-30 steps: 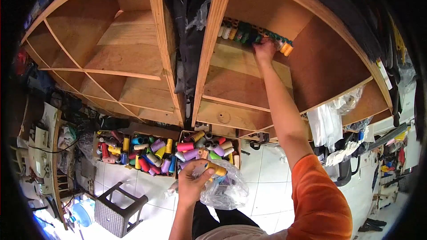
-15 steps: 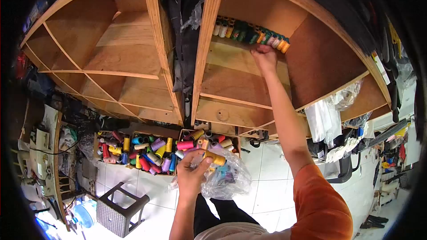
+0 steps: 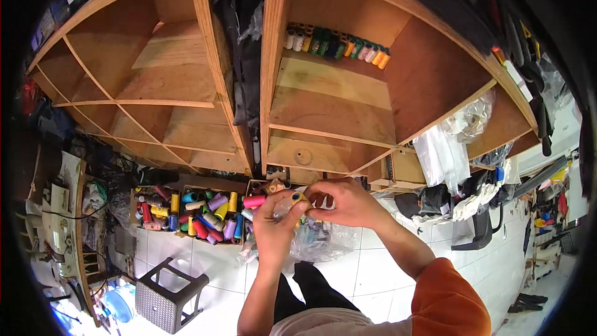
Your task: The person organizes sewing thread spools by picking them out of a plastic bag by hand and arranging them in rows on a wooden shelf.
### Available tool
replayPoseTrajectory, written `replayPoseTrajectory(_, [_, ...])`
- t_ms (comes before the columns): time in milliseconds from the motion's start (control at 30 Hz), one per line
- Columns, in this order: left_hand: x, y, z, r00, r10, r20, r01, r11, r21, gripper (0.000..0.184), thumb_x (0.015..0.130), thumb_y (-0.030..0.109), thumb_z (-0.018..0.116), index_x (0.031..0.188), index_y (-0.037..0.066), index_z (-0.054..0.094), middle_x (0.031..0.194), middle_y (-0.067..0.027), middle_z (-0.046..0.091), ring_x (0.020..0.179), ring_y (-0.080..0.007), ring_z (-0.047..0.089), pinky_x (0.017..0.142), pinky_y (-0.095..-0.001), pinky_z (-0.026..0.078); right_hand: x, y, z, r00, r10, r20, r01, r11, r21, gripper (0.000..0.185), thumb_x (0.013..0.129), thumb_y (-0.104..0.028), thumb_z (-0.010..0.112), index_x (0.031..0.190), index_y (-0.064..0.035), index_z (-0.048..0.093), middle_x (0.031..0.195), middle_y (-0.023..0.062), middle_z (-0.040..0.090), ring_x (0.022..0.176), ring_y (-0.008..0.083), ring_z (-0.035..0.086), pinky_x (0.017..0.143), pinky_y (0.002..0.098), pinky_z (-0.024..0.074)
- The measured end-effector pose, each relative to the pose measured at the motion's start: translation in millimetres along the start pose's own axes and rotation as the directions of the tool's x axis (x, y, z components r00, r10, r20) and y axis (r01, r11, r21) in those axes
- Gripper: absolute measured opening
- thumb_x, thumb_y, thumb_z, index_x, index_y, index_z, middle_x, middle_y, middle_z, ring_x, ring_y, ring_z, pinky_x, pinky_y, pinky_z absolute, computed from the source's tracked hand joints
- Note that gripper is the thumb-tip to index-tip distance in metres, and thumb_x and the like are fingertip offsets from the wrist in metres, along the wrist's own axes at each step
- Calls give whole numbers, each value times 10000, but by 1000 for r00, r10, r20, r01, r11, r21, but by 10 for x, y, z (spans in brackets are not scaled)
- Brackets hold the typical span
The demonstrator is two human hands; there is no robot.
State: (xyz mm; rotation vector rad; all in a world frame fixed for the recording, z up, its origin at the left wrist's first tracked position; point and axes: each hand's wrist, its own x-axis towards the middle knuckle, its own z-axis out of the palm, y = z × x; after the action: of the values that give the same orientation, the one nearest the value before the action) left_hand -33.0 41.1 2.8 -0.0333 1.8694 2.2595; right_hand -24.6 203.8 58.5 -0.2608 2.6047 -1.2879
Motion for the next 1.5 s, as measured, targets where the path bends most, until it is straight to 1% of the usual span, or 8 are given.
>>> replayPoseTrajectory(167, [-56, 150, 5, 992, -121, 26, 122, 989, -83, 327, 735, 100, 734, 1019, -3, 609, 872, -46, 633, 655, -76, 540, 593, -213, 434, -9, 334, -38, 989, 148, -7, -118, 813, 570, 334, 735, -199, 709, 1017, -47, 613, 816, 9, 640, 728, 96, 588, 680, 251, 472])
replayPoseTrajectory(233, [-43, 129, -7, 991, -133, 16, 133, 991, -25, 328, 744, 81, 717, 1037, -15, 605, 879, -59, 640, 718, -96, 561, 667, -229, 454, 36, 389, -334, 918, 389, -77, -270, 755, 597, 366, 703, -110, 709, 1046, -41, 600, 879, 46, 643, 746, 101, 596, 628, 222, 452])
replayPoseTrajectory(300, [-18, -19, -30, 997, -79, 17, 77, 993, 85, 289, 759, 60, 685, 1025, -22, 610, 854, -61, 640, 709, -95, 553, 659, -233, 443, 251, 602, -557, 805, 427, -411, -32, 724, 689, 230, 779, -95, 626, 986, -2, 586, 899, 89, 632, 749, 156, 606, 651, 271, 482])
replayPoseTrajectory(400, [-47, -156, -50, 995, -79, 61, 73, 994, 83, 186, 784, 28, 614, 964, -16, 627, 748, -36, 622, 480, -45, 476, 419, -203, 373, 699, 852, -1065, 785, 284, -551, 280, 629, 725, 141, 769, -61, 619, 890, 3, 586, 847, 83, 617, 732, 131, 580, 620, 249, 463])
replayPoseTrajectory(567, [-51, -212, -43, 996, -60, 66, 46, 979, 199, 151, 814, 78, 609, 917, -27, 643, 709, -34, 625, 486, -49, 486, 420, -203, 375, 1567, 1675, -1624, 534, 216, -818, 154, 926, 345, 210, 726, -164, 690, 858, -14, 625, 807, 66, 641, 742, 137, 598, 651, 261, 452])
replayPoseTrajectory(700, [-19, -201, -96, 980, -191, 47, 183, 973, 144, 146, 816, 85, 625, 908, -27, 647, 786, -61, 659, 702, -66, 554, 638, -224, 447, 1924, 1966, -1698, 385, 70, -920, -121, 992, 25, 206, 700, -203, 710, 838, -56, 669, 782, 45, 673, 727, 157, 625, 656, 282, 466])
replayPoseTrajectory(1000, [105, -306, -284, 989, -144, 18, 133, 949, 284, 172, 814, 113, 639, 915, -26, 648, 791, -72, 663, 684, -78, 559, 641, -231, 451, 2184, 2135, -1725, 325, 109, -940, -418, 907, -40, 246, 708, -285, 702, 870, -100, 694, 850, 28, 686, 799, 185, 637, 741, 289, 470])
replayPoseTrajectory(1500, [126, -241, -381, 980, -191, -50, 197, 959, 202, 154, 799, 78, 632, 903, -34, 647, 785, -67, 659, 703, -74, 558, 642, -230, 454, 2260, 2353, -1819, 380, 69, -922, -436, 893, -113, 326, 688, -270, 724, 934, -65, 667, 914, 47, 683, 867, 178, 640, 771, 278, 475])
